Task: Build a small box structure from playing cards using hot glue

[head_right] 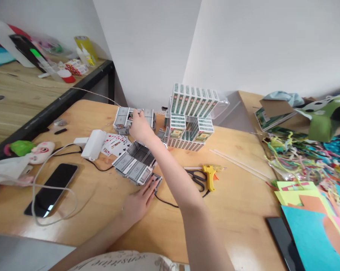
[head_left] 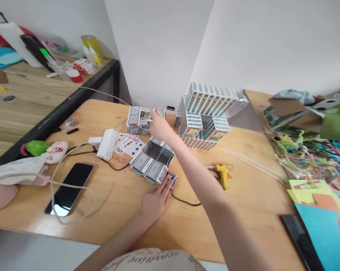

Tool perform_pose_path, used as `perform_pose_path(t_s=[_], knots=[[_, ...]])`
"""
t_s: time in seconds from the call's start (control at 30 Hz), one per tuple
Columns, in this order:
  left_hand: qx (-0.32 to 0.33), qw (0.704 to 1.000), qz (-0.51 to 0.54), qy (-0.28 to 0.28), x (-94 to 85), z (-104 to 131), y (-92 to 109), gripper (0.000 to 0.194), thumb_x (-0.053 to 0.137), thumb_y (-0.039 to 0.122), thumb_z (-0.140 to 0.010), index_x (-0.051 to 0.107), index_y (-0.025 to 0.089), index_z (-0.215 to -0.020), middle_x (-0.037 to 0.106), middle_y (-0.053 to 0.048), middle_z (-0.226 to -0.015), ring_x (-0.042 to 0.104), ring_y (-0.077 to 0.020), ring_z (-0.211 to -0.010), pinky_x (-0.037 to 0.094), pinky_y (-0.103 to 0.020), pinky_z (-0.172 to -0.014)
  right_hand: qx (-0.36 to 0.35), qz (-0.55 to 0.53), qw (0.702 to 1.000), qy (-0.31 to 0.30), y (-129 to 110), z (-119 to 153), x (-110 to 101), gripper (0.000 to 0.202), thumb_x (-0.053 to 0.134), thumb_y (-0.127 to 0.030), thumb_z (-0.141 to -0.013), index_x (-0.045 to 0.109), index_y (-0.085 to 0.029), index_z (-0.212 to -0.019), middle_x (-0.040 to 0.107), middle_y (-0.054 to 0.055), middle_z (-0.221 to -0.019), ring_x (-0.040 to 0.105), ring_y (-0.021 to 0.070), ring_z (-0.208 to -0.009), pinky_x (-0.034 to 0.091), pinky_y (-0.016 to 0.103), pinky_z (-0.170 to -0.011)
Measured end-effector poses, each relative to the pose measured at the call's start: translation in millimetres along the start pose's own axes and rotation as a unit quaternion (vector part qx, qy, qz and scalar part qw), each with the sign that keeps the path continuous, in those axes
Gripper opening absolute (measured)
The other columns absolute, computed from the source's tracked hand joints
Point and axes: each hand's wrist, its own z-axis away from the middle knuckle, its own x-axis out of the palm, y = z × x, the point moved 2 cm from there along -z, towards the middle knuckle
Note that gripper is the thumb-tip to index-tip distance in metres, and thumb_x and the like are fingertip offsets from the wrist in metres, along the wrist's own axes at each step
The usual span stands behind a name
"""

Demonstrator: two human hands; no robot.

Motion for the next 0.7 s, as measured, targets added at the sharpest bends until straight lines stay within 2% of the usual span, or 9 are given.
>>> perform_pose_path(t_s=[0.1,0.17,0.27,0.37,0.4,0.47,0.57,0.63,0.7], knots=[[0.009,1.000,-0.015,-0.004,-0.3,-0.1,-0.5,0.048,0.030,0.029,-0.092,0.035,0.028,-0.140,0.039,-0.006,-0.143,0.067,-0.0208,-0.080,0.049,-0.028,-0.056,-0.021,-0.031,0.999,-0.002,10.4,37.9,-15.1,0.052,0.047,-0.009,-0.077,0.045,-0.010,-0.130,0.053,0.016,-0.130,0.049,0.0267,-0.122,0.042,0.044,-0.100],[0.019,1.000,-0.006,-0.004,-0.6,-0.4,-0.8,0.048,0.030,0.028,-0.092,0.036,0.027,-0.140,0.038,-0.007,-0.143,0.067,-0.0208,-0.078,0.049,-0.028,-0.055,0.011,-0.090,0.996,0.016,19.9,78.7,-35.9,0.045,0.049,-0.017,-0.081,0.050,-0.017,-0.126,0.062,0.011,-0.118,0.062,0.0226,-0.105,0.049,0.041,-0.091],[0.026,0.999,0.026,0.002,-0.5,0.0,-1.7,0.046,0.032,0.028,-0.092,0.041,0.027,-0.137,0.040,-0.008,-0.141,0.067,-0.0210,-0.079,0.050,-0.029,-0.059,0.139,-0.146,0.975,0.094,44.3,144.6,-67.0,0.030,0.050,-0.028,-0.083,0.059,-0.021,-0.111,0.069,0.009,-0.102,0.068,0.0217,-0.084,0.055,0.038,-0.077],[0.040,0.998,0.046,0.027,1.1,2.3,-3.8,0.041,0.034,0.028,-0.093,0.051,0.025,-0.130,0.047,-0.009,-0.136,0.068,-0.0214,-0.084,0.052,-0.029,-0.068,0.281,-0.163,0.924,0.200,72.8,206.4,-82.4,0.023,0.056,-0.036,-0.080,0.063,-0.023,-0.097,0.069,0.008,-0.080,0.066,0.0220,-0.063,0.055,0.036,-0.060],[0.050,0.997,0.046,0.043,1.8,3.4,-4.7,0.039,0.036,0.028,-0.093,0.054,0.024,-0.127,0.049,-0.009,-0.134,0.068,-0.0210,-0.085,0.052,-0.029,-0.071,0.317,-0.181,0.904,0.222,80.0,224.1,-82.0,0.021,0.057,-0.038,-0.079,0.064,-0.023,-0.092,0.068,0.008,-0.073,0.064,0.0215,-0.056,0.052,0.034,-0.052],[0.079,0.992,0.039,0.092,3.0,5.6,-6.9,0.035,0.040,0.027,-0.092,0.059,0.022,-0.121,0.055,-0.009,-0.128,0.069,-0.0193,-0.083,0.053,-0.028,-0.072,0.380,-0.234,0.870,0.210,88.3,252.1,-71.8,0.021,0.060,-0.040,-0.077,0.064,-0.022,-0.087,0.066,0.009,-0.072,0.062,0.0211,-0.053,0.049,0.034,-0.046],[0.136,0.973,0.014,0.186,2.8,8.1,-9.0,0.028,0.046,0.024,-0.090,0.064,0.019,-0.111,0.062,-0.008,-0.119,0.069,-0.0157,-0.074,0.054,-0.025,-0.068,0.408,-0.262,0.861,0.156,83.8,272.5,-43.9,0.030,0.061,-0.045,-0.074,0.063,-0.019,-0.087,0.067,0.010,-0.075,0.061,0.0215,-0.051,0.047,0.033,-0.040],[0.167,0.959,-0.006,0.231,1.3,8.7,-8.6,0.024,0.049,0.021,-0.089,0.066,0.017,-0.106,0.065,-0.008,-0.115,0.069,-0.0137,-0.069,0.055,-0.024,-0.065,0.417,-0.281,0.859,0.097,76.4,273.8,-23.8,0.038,0.062,-0.050,-0.071,0.063,-0.017,-0.091,0.068,0.010,-0.083,0.061,0.0204,-0.052,0.047,0.032,-0.040],[0.183,0.950,-0.019,0.254,-1.0,8.4,-7.0,0.020,0.052,0.020,-0.088,0.066,0.017,-0.102,0.067,-0.007,-0.112,0.068,-0.0124,-0.067,0.055,-0.024,-0.065,0.413,-0.264,0.868,0.079,73.0,269.9,-13.3,0.043,0.061,-0.051,-0.071,0.063,-0.017,-0.096,0.068,0.009,-0.090,0.060,0.0181,-0.051,0.046,0.030,-0.039]])
